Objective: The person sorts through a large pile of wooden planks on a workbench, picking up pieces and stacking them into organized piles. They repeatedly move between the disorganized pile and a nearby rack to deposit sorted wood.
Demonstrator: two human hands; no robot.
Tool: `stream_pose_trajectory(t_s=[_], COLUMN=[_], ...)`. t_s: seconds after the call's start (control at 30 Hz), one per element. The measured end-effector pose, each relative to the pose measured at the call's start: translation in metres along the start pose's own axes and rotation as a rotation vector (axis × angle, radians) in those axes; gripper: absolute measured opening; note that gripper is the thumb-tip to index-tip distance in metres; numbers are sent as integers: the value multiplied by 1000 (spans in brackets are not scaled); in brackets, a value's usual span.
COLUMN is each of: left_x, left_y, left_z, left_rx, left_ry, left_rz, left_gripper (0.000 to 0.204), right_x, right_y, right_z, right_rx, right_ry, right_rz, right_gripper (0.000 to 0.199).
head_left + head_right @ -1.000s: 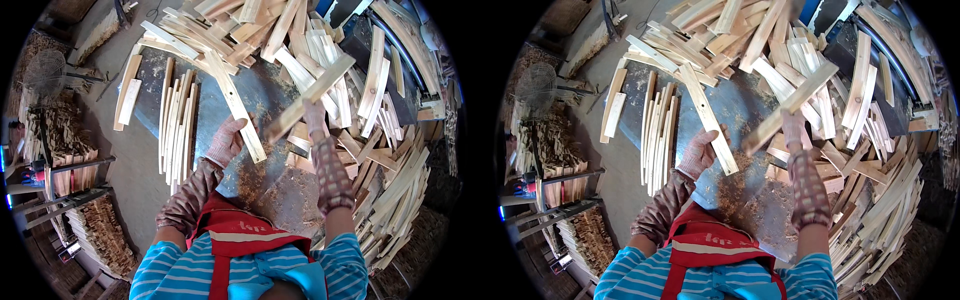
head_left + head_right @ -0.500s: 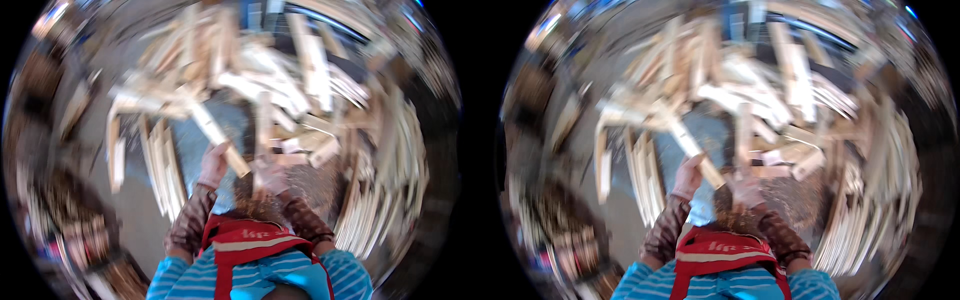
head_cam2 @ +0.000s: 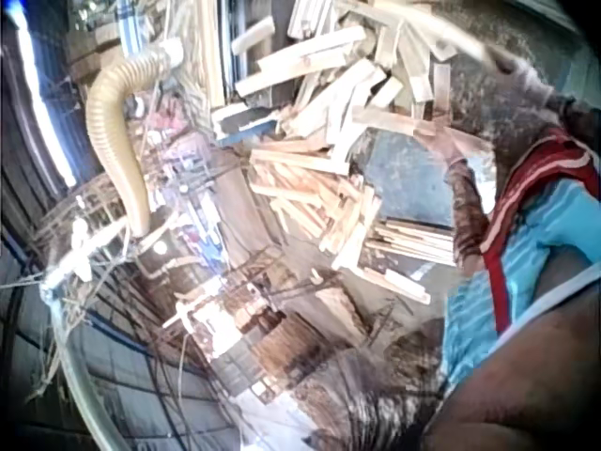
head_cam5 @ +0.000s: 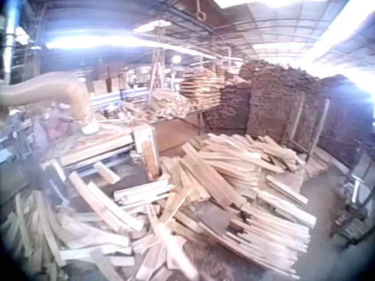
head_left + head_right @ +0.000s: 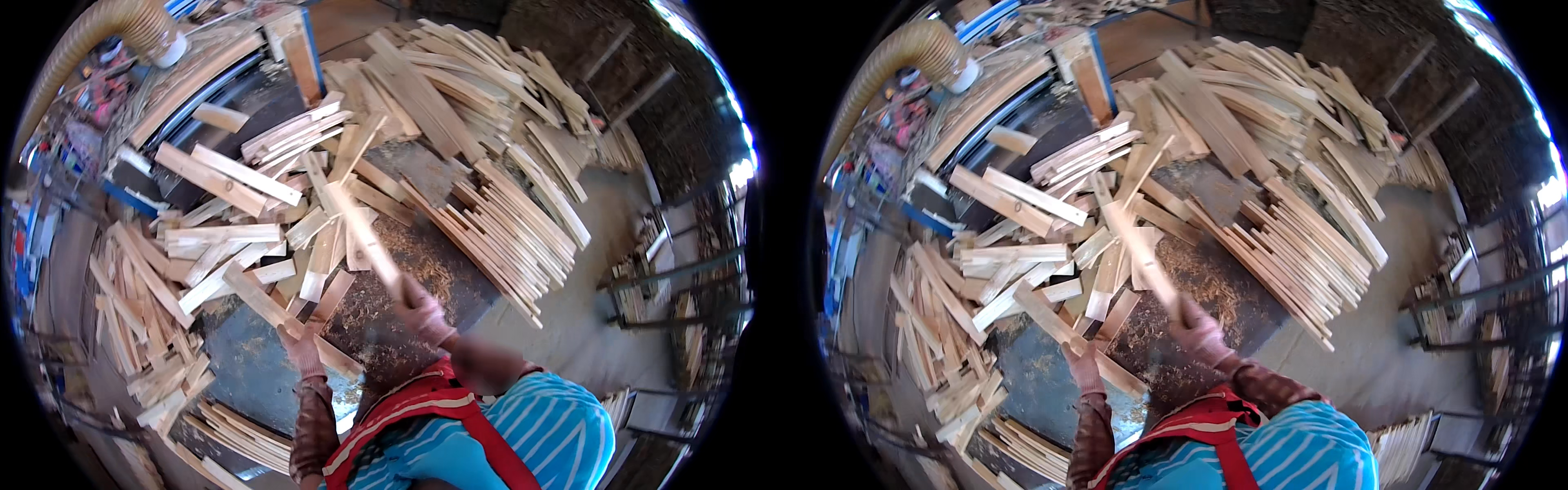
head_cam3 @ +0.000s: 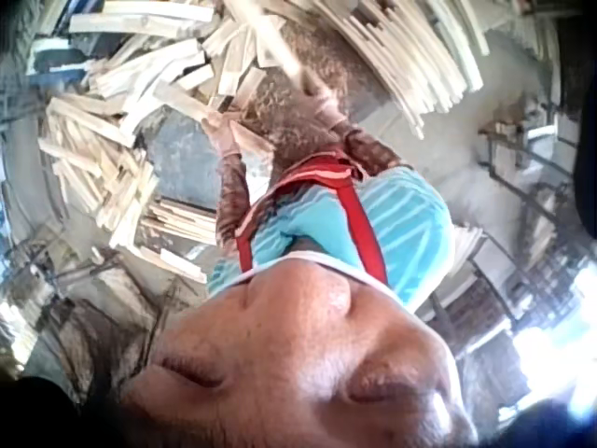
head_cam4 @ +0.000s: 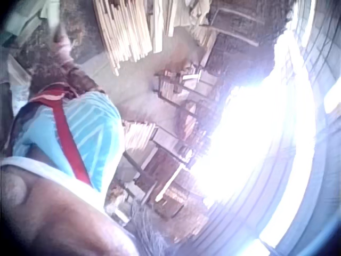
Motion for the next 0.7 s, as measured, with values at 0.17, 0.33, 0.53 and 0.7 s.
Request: stream_pose_trajectory(t_s=[0.17,0.33,0.53,0.7], left_x=[14,20,22,9], left_y=[-13,27,76,17], left_z=[-27,-36,-21,-29], left_rx=[-108,-320,-83,-291], left_ry=[-87,-133,-245,-153], left_rz=[537,634,702,474], left_gripper=[117,119,108,100], right_x=[-95,-97,-67,8], right_y=[-30,17,44,25], right_z=[32,113,187,170], right_rx=[217,423,288,262], right_ry=[-90,38,130,280], right_rz=[-275,-432,-219,-91], right_gripper=[72,72,49,53])
Point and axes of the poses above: each hand's wrist, its own z-axis towards the middle knuckle, its own x-axis out of the palm, y = z × x, the point moved 9 cm from there along z, towards the middle knuckle, and after that the axes turned 3 degrees about -x, right-handed, at the moved point
